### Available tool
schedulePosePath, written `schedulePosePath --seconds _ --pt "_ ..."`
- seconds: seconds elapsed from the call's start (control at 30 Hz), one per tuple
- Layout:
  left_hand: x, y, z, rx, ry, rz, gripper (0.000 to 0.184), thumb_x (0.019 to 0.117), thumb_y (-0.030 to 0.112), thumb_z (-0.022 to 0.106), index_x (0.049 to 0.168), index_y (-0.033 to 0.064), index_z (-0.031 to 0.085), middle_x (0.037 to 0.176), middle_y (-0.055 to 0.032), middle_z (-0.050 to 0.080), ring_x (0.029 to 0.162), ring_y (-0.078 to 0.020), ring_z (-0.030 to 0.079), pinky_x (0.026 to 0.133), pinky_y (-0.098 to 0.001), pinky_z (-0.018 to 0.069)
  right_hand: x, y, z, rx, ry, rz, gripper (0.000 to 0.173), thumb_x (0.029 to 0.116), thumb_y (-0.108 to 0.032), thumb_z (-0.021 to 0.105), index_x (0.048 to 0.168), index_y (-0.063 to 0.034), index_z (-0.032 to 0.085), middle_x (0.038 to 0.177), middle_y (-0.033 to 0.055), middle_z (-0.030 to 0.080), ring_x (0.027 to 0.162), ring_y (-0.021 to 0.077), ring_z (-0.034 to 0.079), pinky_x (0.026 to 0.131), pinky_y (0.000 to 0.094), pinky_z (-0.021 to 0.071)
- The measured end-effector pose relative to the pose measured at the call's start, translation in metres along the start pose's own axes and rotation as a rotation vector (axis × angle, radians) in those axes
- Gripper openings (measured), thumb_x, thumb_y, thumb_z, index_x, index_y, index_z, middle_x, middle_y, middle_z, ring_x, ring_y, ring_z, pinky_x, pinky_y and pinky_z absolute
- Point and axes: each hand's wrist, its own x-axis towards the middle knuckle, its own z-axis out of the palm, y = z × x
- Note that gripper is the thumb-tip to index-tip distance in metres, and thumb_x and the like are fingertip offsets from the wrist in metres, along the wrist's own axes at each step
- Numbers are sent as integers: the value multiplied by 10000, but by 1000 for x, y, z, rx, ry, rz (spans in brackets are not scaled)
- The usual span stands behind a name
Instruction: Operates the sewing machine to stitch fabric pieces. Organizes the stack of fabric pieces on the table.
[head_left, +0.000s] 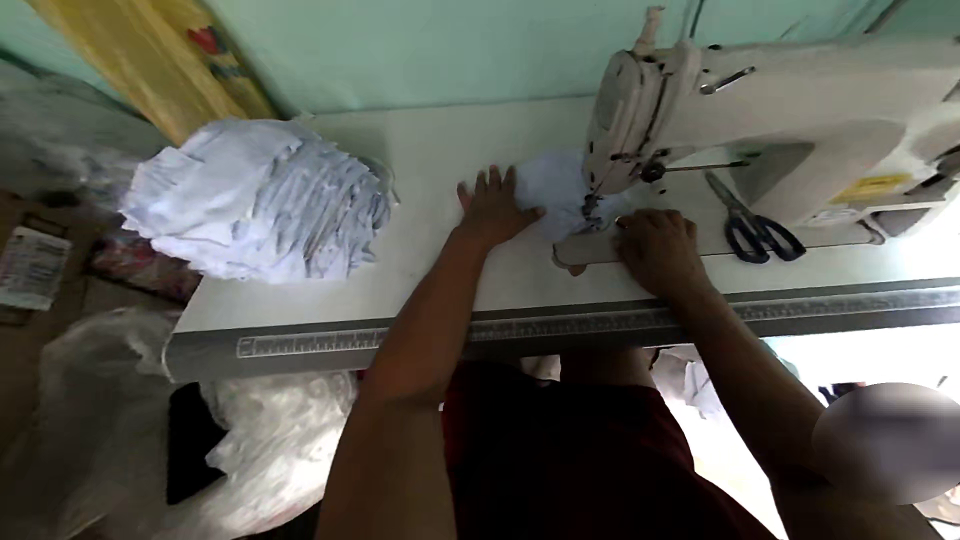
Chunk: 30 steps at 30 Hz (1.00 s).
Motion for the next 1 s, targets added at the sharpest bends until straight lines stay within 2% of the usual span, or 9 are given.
schedulePosePath --seconds 0.1,0.37,0.63,0.8,0.87,0.9,0.97,1.0 --pt "0 -1 5 -13 71 -15 978 950 678 547 1632 54 225 1665 -278 207 1544 -486 164 1176 -763 59 0 2 0 -10 -2 5 432 1032 -351 549 1304 -32 652 1339 255 606 1295 498 510 1038 710 360" --pt "0 1 8 -26 126 -46 953 979 615 554 1637 39 175 1647 -299 233 1527 -485 224 1188 -729 108 0 3 0 -11 6 9 452 1024 -380 539 1293 -37 659 1319 249 615 1276 496 521 1023 705 365" --pt "-1 5 4 -39 123 -79 939 999 599 531 1632 14 160 1642 -307 236 1530 -468 226 1207 -690 114 1 0 -2 -12 7 27 423 1026 -370 550 1275 -50 672 1314 232 623 1274 481 524 1026 698 358" --pt "-2 4 4 -70 167 -96 951 981 584 577 1625 6 184 1617 -314 288 1511 -469 273 1211 -670 140 2 -2 -4 -3 2 30 426 1025 -362 565 1275 -32 667 1303 251 620 1268 493 522 1029 695 358" --pt "-2 3 5 -76 179 -92 908 980 572 586 1642 85 198 1612 -314 300 1499 -483 287 1204 -677 154 2 -2 -3 -6 16 14 427 1023 -360 559 1273 -33 673 1300 248 622 1264 485 527 1042 690 351" --pt "-3 3 4 -73 175 -77 837 996 554 572 1652 181 212 1616 -318 285 1494 -504 280 1192 -696 156 2 -3 -4 1 29 4 404 1019 -335 571 1266 -35 681 1297 247 625 1260 484 530 1050 690 345" --pt "-7 4 4 -43 173 -20 618 1045 497 510 1615 355 319 1633 -305 262 1488 -532 267 1166 -732 167 0 -5 -6 14 69 -33 340 1003 -255 603 1240 -31 700 1286 245 640 1261 485 540 1068 696 343" --pt "-9 5 5 -18 171 1 537 1065 481 469 1585 375 384 1639 -293 260 1492 -534 258 1164 -739 167 -1 -4 -6 5 86 -68 317 1001 -230 601 1226 -33 706 1281 236 646 1261 477 544 1072 685 348"
